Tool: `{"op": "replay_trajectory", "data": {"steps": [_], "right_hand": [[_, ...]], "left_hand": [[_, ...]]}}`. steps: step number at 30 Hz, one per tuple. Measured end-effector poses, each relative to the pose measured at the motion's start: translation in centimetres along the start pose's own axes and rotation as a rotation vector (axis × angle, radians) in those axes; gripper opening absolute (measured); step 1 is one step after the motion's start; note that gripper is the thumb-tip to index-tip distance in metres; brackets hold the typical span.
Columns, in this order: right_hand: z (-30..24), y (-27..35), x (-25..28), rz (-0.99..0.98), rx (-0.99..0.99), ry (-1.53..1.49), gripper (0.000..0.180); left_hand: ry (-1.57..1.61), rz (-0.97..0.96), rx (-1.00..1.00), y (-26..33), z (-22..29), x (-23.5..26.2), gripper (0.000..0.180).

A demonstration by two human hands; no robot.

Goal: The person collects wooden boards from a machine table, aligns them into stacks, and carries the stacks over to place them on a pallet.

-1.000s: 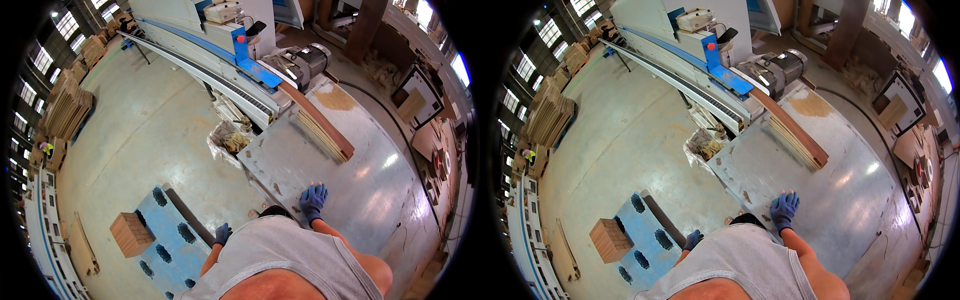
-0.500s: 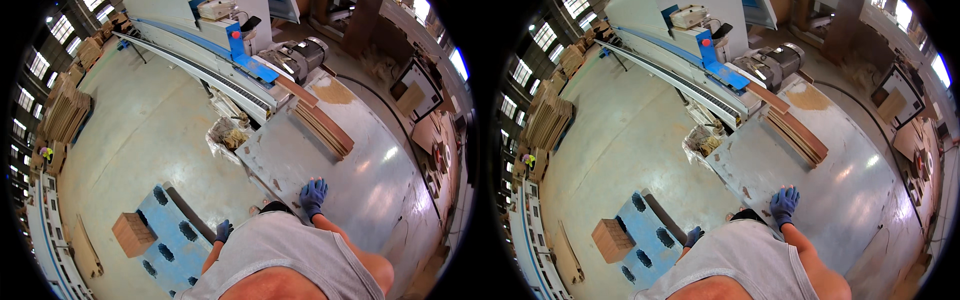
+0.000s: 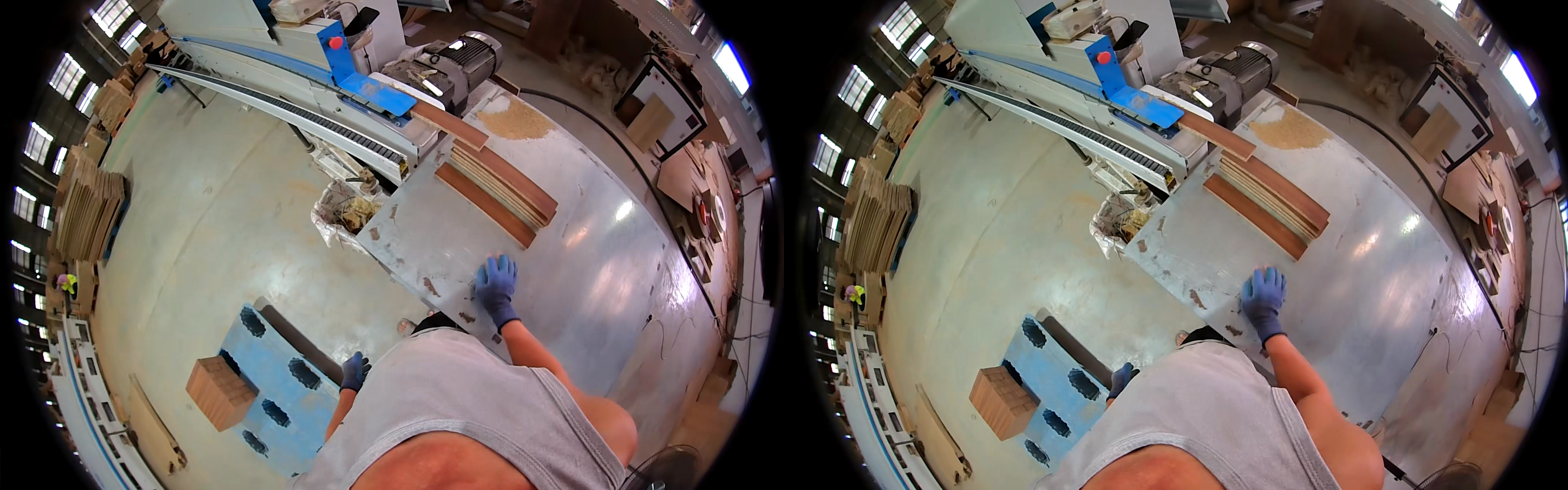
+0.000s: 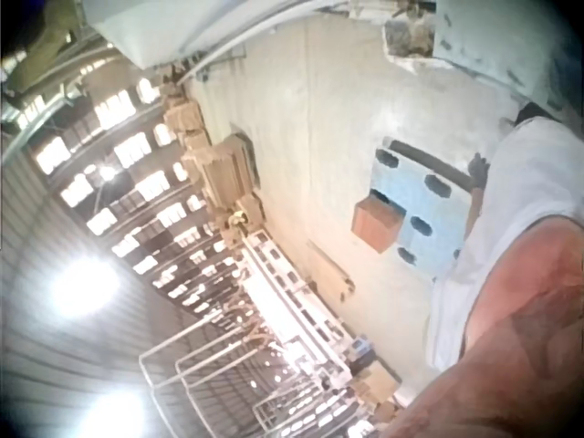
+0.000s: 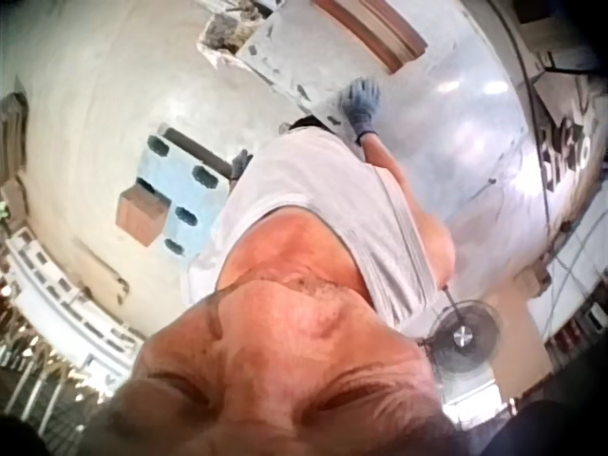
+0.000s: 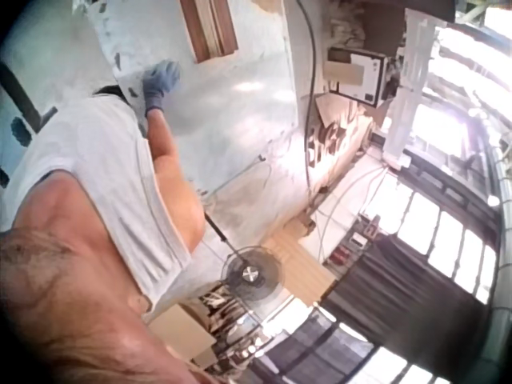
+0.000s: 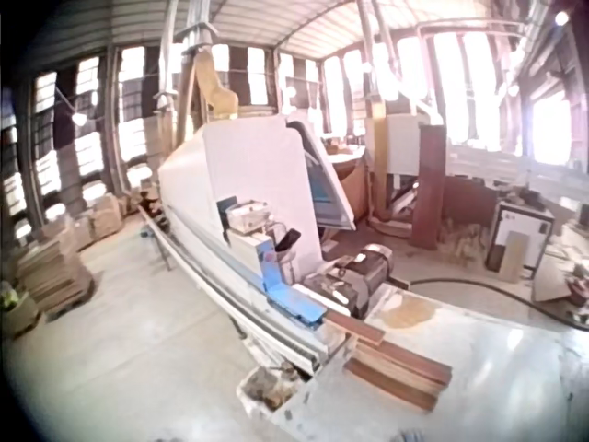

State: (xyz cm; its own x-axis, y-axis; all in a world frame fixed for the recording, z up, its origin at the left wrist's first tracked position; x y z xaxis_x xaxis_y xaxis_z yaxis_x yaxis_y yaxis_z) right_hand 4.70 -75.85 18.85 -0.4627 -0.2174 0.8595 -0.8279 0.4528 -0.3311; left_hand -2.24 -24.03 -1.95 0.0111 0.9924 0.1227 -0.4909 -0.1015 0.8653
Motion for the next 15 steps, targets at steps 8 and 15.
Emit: {"op": "replay_trajectory", "data": {"steps": [8, 15], "right_hand": [[-0.2, -15.3, -2.4, 0.009, 0.064, 0.203, 0.052], [2.5, -15.6, -6.2, -0.157, 0.059, 0.194, 0.048]], "left_hand": [[0.074, 0.091, 0.117, 0.2, 0.3, -0.4, 0.057], [0.049, 0.092, 0.138, 1.6, 2.1, -2.9, 0.053]]}}
Point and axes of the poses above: each hand's wrist, its own y-axis away from the middle knuckle, its own x-axis out of the back of the hand, z = x × y, the point moved 9 cm from there along -y, towards the middle knuckle
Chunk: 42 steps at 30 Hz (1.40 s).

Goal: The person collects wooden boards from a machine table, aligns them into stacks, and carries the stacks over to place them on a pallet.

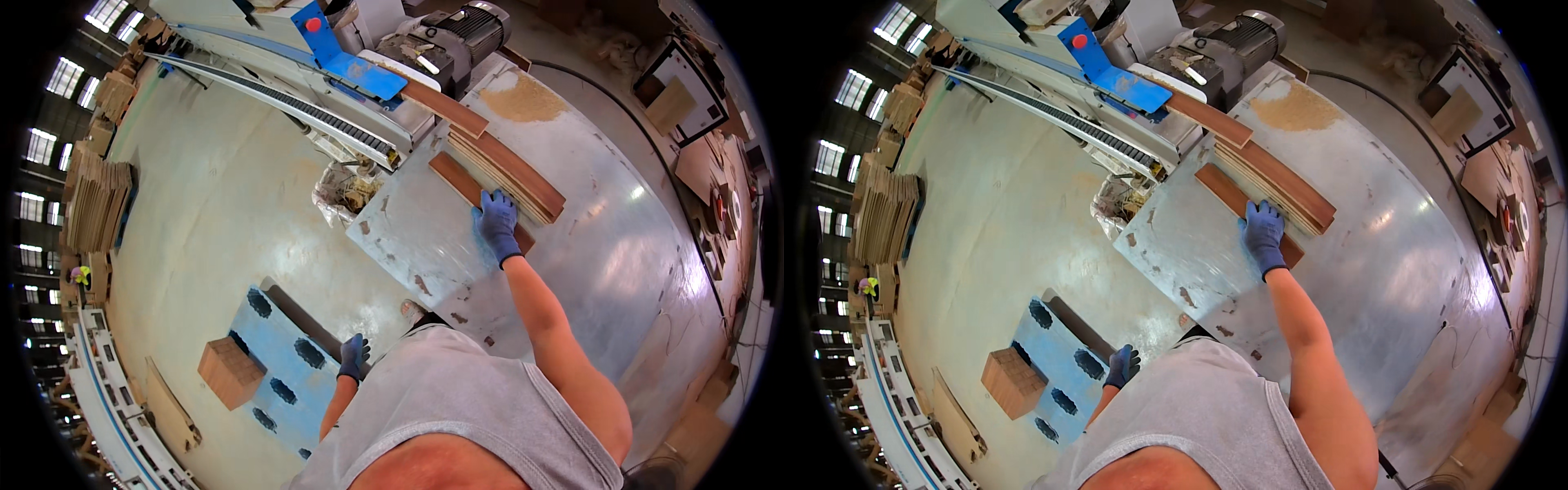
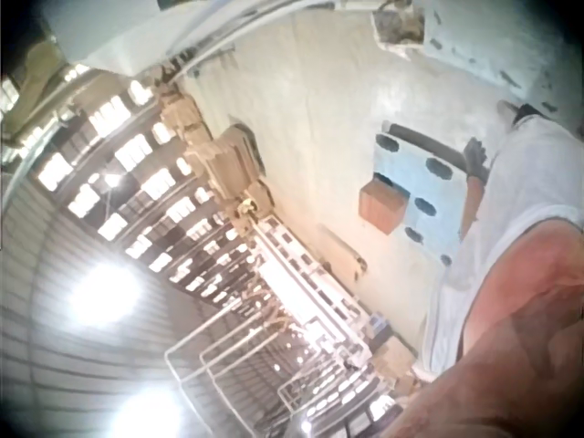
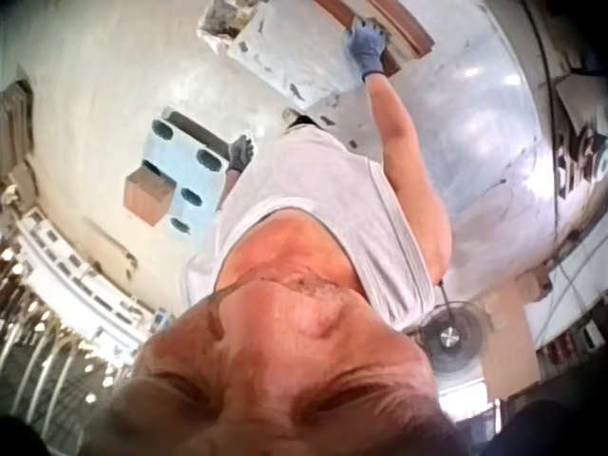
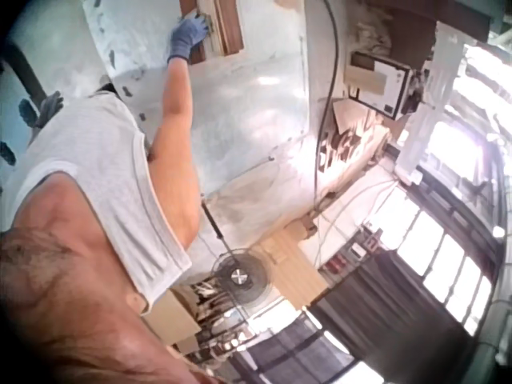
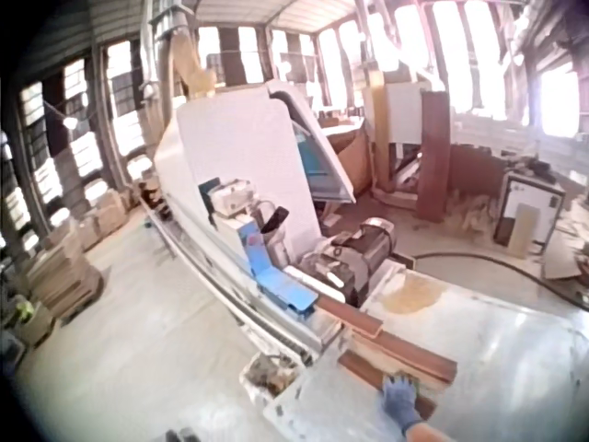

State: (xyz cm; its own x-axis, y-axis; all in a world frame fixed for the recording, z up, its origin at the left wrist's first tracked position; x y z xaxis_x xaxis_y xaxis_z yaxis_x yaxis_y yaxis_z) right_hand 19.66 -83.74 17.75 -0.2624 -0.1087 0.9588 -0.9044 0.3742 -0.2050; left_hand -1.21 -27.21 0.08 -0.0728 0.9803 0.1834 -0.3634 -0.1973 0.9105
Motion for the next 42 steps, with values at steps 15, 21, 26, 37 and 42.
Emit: {"op": "replay_trajectory", "data": {"steps": [15, 21, 26, 37, 42], "right_hand": [[-0.2, 5.4, -1.7, -0.784, -0.432, -1.328, 0.033], [2.6, 5.6, -5.4, -0.555, -0.381, -1.045, 0.028], [0.0, 4.3, 3.6, -0.027, -0.047, -0.318, 0.028], [-1.0, 6.3, 3.2, -0.011, 0.082, -0.196, 0.049], [0.7, 7.1, 5.2, -0.072, 0.04, -0.279, 0.045]], "left_hand": [[-0.126, 0.069, -0.064, 0.5, 0.5, -1.8, 0.044], [-0.202, 0.07, -0.142, 1.3, 1.5, -2.3, 0.043], [-0.164, 0.107, -0.07, 1.4, -0.5, -1.5, 0.041], [-0.124, 0.07, -0.078, 2.1, -1.5, -2.2, 0.036], [-0.087, 0.039, -0.101, 1.5, -1.8, -2.5, 0.04]]}}
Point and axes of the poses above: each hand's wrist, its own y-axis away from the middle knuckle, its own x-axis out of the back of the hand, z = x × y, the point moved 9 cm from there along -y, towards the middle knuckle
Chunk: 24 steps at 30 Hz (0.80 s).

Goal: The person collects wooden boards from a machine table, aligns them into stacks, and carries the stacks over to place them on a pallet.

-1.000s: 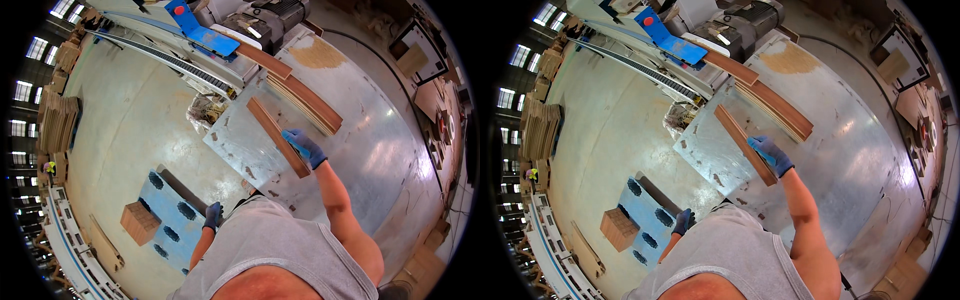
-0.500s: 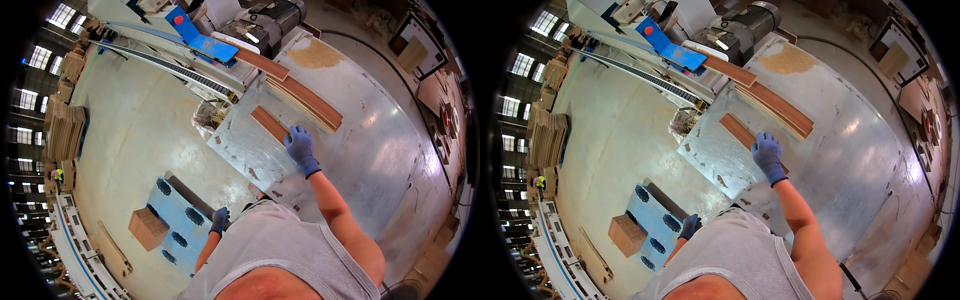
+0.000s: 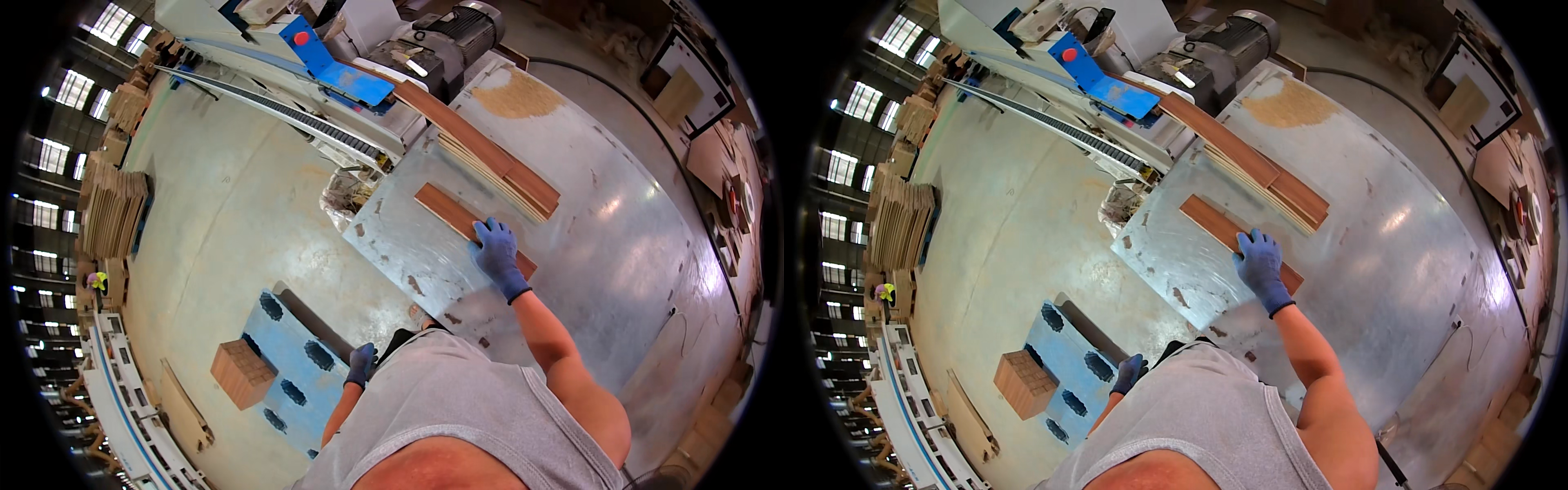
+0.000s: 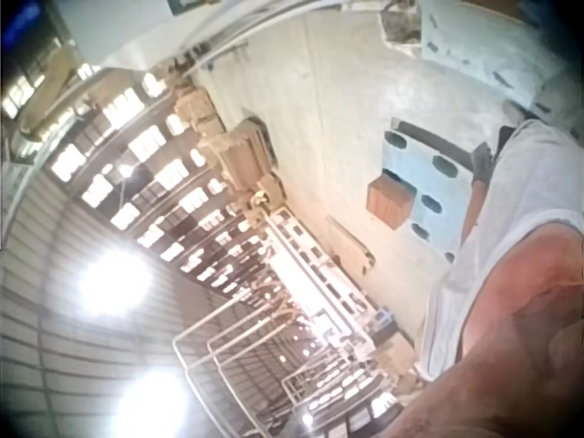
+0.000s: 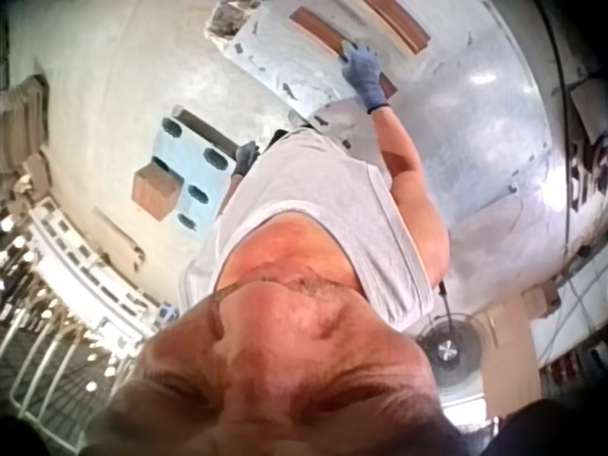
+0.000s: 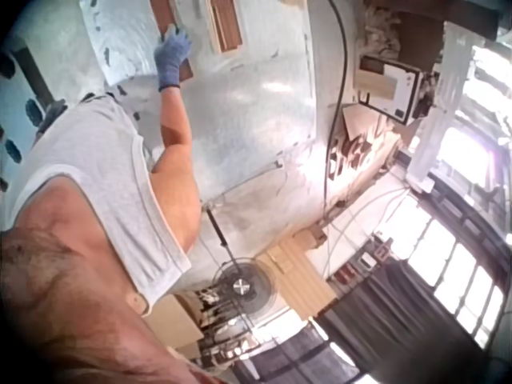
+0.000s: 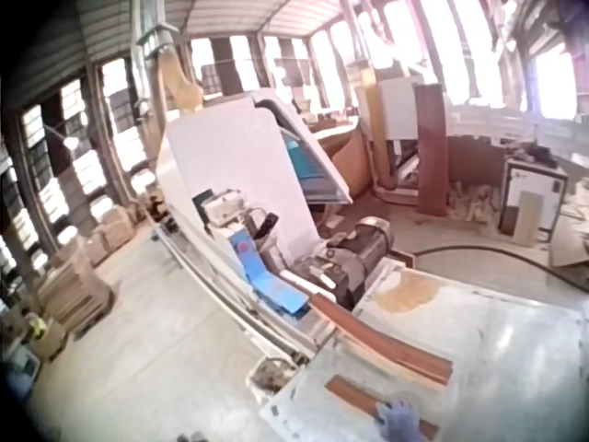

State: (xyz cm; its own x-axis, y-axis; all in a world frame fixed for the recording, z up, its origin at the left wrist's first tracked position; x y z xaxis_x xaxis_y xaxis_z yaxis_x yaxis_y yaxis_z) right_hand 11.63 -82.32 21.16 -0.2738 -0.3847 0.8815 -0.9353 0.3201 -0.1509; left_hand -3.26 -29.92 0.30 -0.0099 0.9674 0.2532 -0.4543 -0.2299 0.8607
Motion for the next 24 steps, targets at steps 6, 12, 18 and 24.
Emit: {"op": "replay_trajectory", "data": {"steps": [6, 12, 18, 24], "right_hand": [[0.5, -1.0, 5.2, 0.167, 0.082, -0.005, 0.041], [5.1, -0.9, 7.6, 0.118, -0.042, -0.015, 0.036], [5.7, -0.9, 9.2, 0.096, -0.05, -0.047, 0.036], [5.5, -1.8, 12.7, -0.039, -0.054, -0.076, 0.035]], "left_hand": [[-0.17, -0.007, -0.13, -3.7, -2.4, 3.0, 0.042], [-0.148, -0.032, -0.004, -0.1, 1.2, -0.7, 0.036], [-0.178, -0.055, -0.023, -0.6, 3.1, -1.4, 0.034], [-0.22, -0.059, -0.012, -0.9, 4.3, -2.1, 0.036]]}}
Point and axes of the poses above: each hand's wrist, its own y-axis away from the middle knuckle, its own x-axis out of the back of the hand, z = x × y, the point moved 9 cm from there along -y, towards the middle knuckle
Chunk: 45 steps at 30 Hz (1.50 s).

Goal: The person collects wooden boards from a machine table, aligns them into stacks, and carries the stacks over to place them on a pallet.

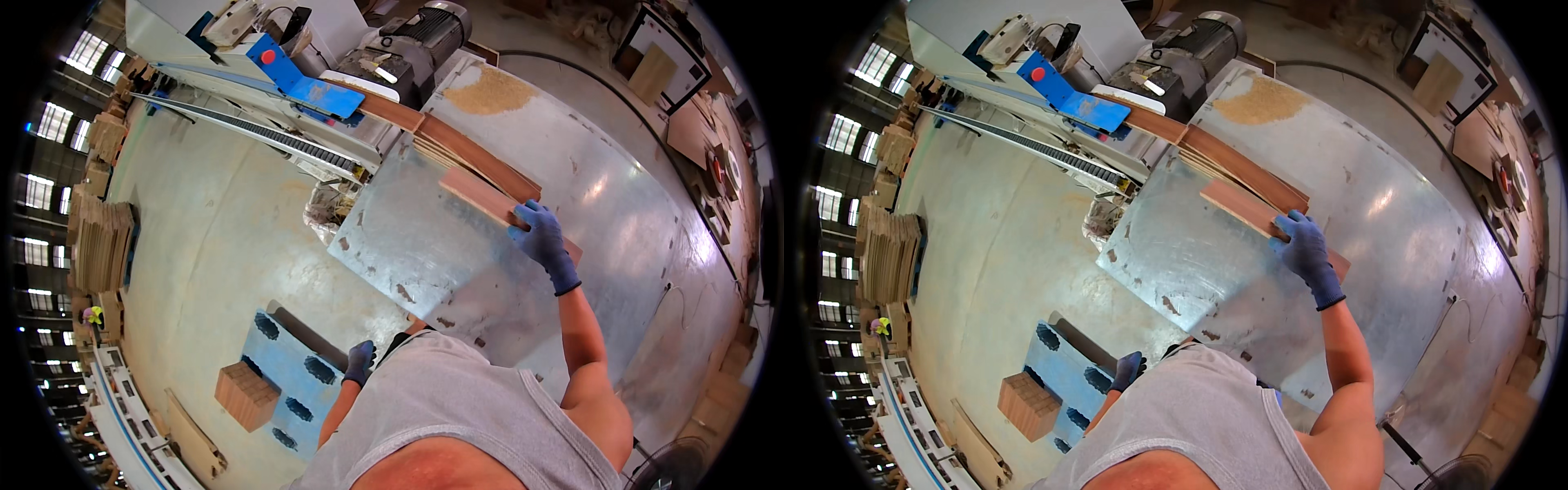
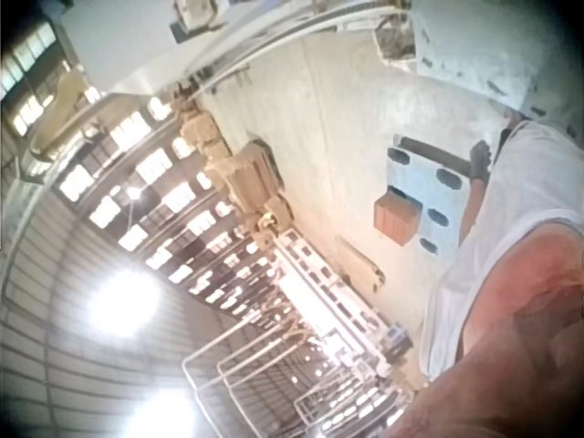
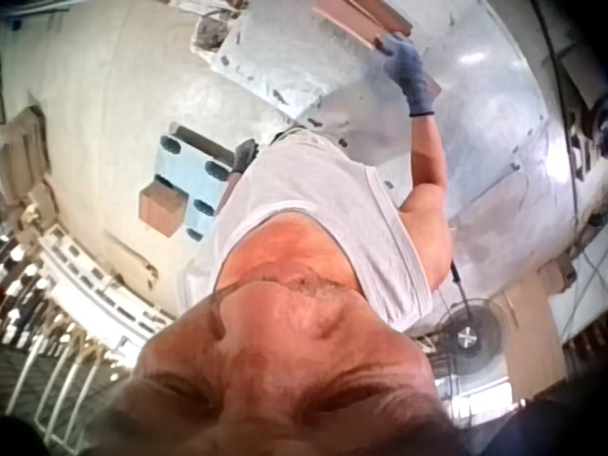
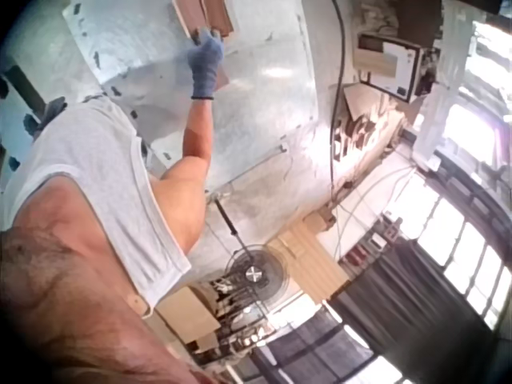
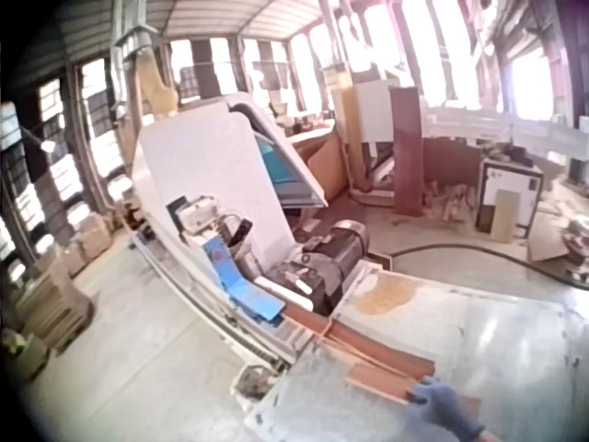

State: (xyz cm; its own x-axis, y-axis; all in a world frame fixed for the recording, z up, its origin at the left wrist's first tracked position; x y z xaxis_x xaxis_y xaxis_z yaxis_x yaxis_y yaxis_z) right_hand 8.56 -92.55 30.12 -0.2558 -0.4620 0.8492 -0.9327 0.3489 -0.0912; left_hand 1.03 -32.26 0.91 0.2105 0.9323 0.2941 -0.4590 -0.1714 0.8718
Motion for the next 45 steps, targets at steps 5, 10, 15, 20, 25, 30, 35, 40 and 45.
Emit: {"op": "replay_trajectory", "data": {"steps": [5, 10, 15, 20, 25, 30, 35, 40, 45], "right_hand": [[-2.7, -3.1, 2.5, 0.249, 0.111, 0.018, 0.032], [-1.4, -9.5, -2.0, 0.258, 0.111, 0.184, 0.033], [-1.0, -12.7, -5.1, 0.217, 0.119, 0.185, 0.039], [-1.3, -13.4, -5.4, 0.202, 0.162, 0.144, 0.039], [-2.7, -13.8, -4.3, 0.247, 0.166, 0.14, 0.053], [-10.1, -16.5, -3.3, 0.431, 0.336, 0.084, 0.058], [-13.8, -21.6, -6.8, 0.435, 0.41, 0.141, 0.055], [-11.5, -22.4, -8.2, 0.348, 0.405, 0.164, 0.041], [-5.9, -16.2, -5.0, 0.296, 0.331, 0.138, 0.031]], "left_hand": [[-0.021, -0.02, -0.004, -0.9, 0.1, -0.9, 0.035], [-0.061, -0.027, 0.006, -1.1, 0.8, -1.1, 0.034], [-0.018, -0.015, 0.002, -1.5, 0.7, -0.5, 0.034], [-0.033, -0.012, 0.054, -0.8, 0.3, -0.7, 0.034], [-0.042, -0.02, 0.055, -0.5, 1.0, -0.9, 0.037], [-0.06, -0.048, -0.012, -0.9, 2.2, -1.3, 0.04], [-0.083, -0.055, -0.035, -1.6, 3.1, -1.8, 0.038], [-0.066, -0.035, -0.024, -1.7, 2.9, -1.1, 0.039], [-0.076, -0.037, 0.016, -2.3, 1.0, -0.6, 0.037]]}}
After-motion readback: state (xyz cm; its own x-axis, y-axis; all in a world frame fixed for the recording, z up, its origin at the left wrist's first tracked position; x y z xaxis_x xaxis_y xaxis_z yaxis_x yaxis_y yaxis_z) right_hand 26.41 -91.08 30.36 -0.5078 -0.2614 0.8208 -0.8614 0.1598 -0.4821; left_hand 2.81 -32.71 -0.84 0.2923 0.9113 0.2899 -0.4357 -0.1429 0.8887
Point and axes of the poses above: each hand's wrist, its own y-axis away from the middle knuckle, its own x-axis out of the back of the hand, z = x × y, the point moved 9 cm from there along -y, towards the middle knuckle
